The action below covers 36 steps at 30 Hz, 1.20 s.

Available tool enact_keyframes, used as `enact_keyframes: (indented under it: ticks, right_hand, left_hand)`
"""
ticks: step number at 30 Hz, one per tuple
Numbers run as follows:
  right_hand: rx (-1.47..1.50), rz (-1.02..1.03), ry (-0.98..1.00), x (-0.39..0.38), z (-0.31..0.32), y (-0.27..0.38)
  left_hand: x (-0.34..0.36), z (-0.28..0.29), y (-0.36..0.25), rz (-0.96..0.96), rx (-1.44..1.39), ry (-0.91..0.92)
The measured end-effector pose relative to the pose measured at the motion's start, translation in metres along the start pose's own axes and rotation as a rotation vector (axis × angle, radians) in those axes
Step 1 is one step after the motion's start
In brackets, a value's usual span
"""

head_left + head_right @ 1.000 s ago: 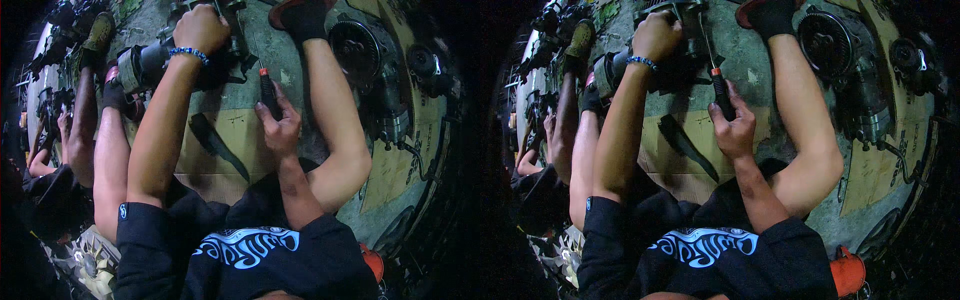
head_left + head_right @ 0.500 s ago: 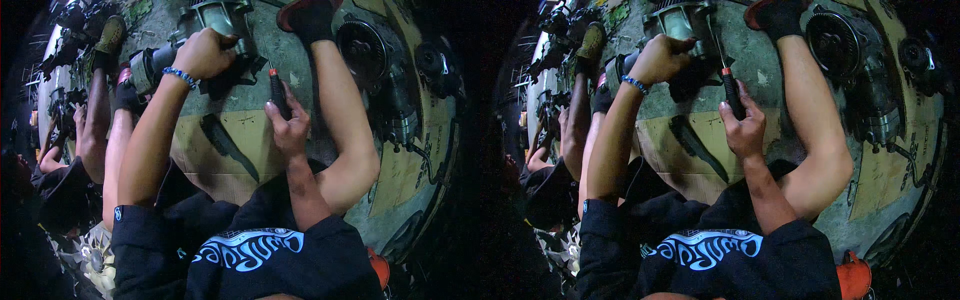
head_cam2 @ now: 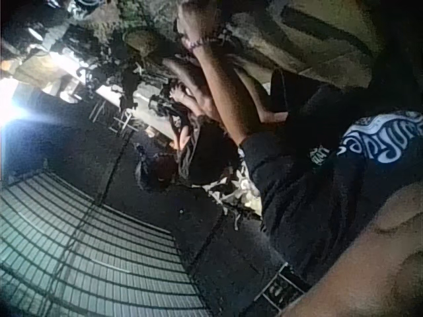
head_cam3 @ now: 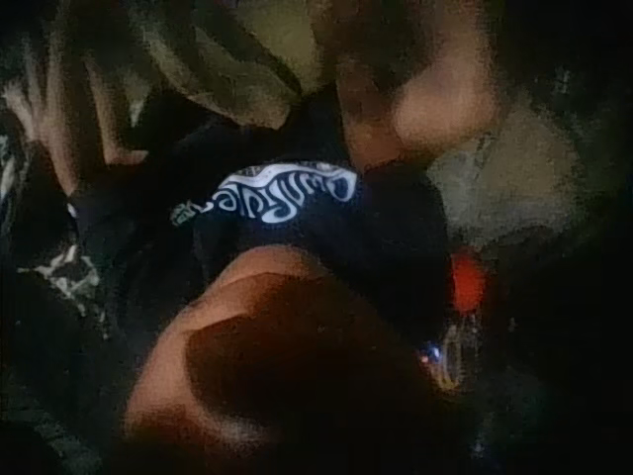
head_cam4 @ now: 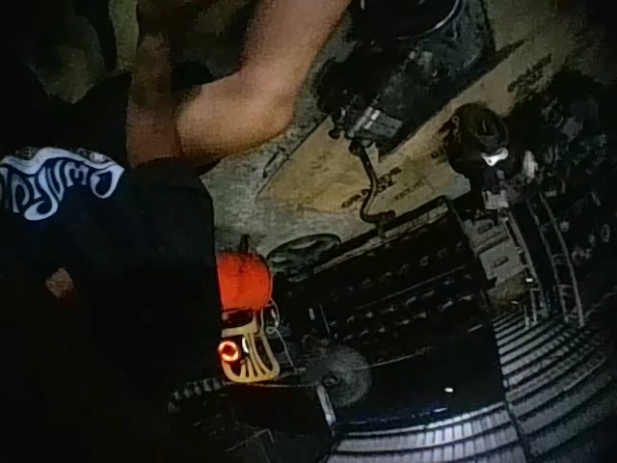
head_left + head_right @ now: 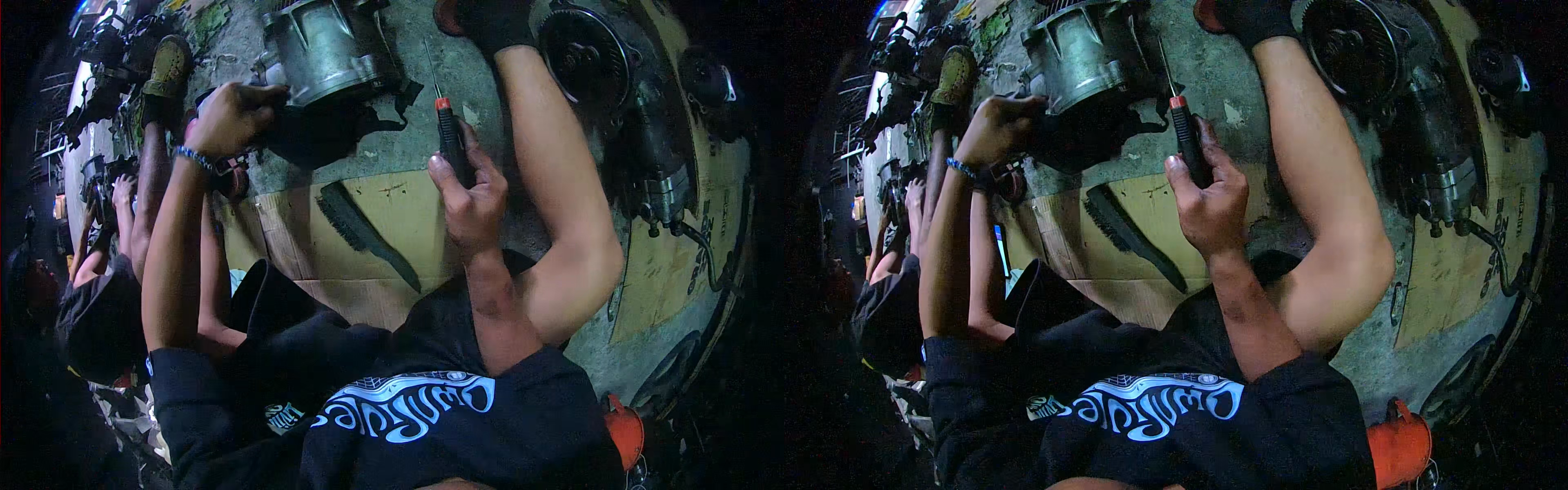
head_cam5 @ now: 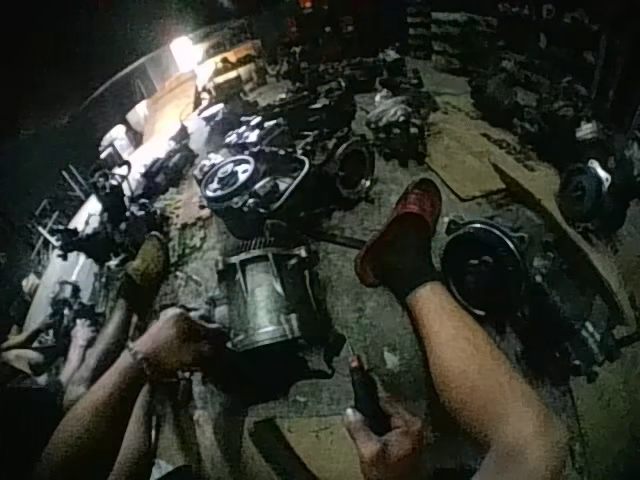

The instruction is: Disassembling and cleaning a mechanical gear assembly, likely a differential, on a workshop floor using a knife and brush.

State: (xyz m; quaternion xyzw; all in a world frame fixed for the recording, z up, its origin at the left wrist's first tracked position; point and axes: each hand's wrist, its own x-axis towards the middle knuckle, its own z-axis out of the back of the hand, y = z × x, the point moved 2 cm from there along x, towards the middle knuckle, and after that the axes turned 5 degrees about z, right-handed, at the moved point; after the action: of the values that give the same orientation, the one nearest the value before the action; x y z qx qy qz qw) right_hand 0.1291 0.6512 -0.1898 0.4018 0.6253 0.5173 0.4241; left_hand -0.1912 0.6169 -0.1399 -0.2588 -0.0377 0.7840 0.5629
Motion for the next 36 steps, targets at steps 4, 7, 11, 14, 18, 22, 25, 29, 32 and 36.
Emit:
enact_keyframes:
  ticks: [4, 7, 11, 14, 18, 22, 25, 29, 32, 36]
  right_hand:
    - [-0.001, 0.012, 0.002, -0.001, -0.002, -0.003]
    - [-0.029, 0.068, -0.005, 0.0, 0.001, -0.007]
    - [-0.053, 0.115, -0.02, 0.003, -0.001, -0.011]
    - [-0.036, 0.024, 0.007, -0.002, -0.005, -0.007]
    - [-0.047, -0.006, 0.015, -0.003, -0.007, -0.005]
    - [0.022, -0.069, 0.015, -0.003, -0.01, -0.007]
    - [-0.063, 0.024, -0.009, -0.002, -0.007, -0.015]
    - [-0.059, 0.051, -0.008, -0.001, -0.008, -0.015]
    - [-0.062, 0.02, -0.017, -0.002, -0.01, -0.014]
    - [-0.048, 0.009, 0.004, -0.003, -0.014, -0.016]
  left_hand:
    - [-0.002, -0.017, 0.025, 0.075, -0.15, -0.078]
    - [0.005, -0.008, -0.003, 0.026, -0.122, -0.242]
    - [0.017, -0.006, -0.034, -0.115, -0.093, -0.546]
    - [0.03, -0.01, -0.041, -0.204, 0.126, -0.75]
    - [0.039, -0.025, -0.065, -0.121, 0.231, -0.836]
    - [0.019, -0.048, -0.066, 0.086, 0.179, -0.82]
    - [0.003, -0.062, -0.055, 0.239, -0.068, -0.814]
    - [0.011, -0.059, -0.053, 0.052, -0.219, -0.924]
    - [0.022, -0.051, -0.062, -0.068, -0.286, -0.969]
    - [0.031, -0.044, -0.068, 0.149, -0.409, -0.579]
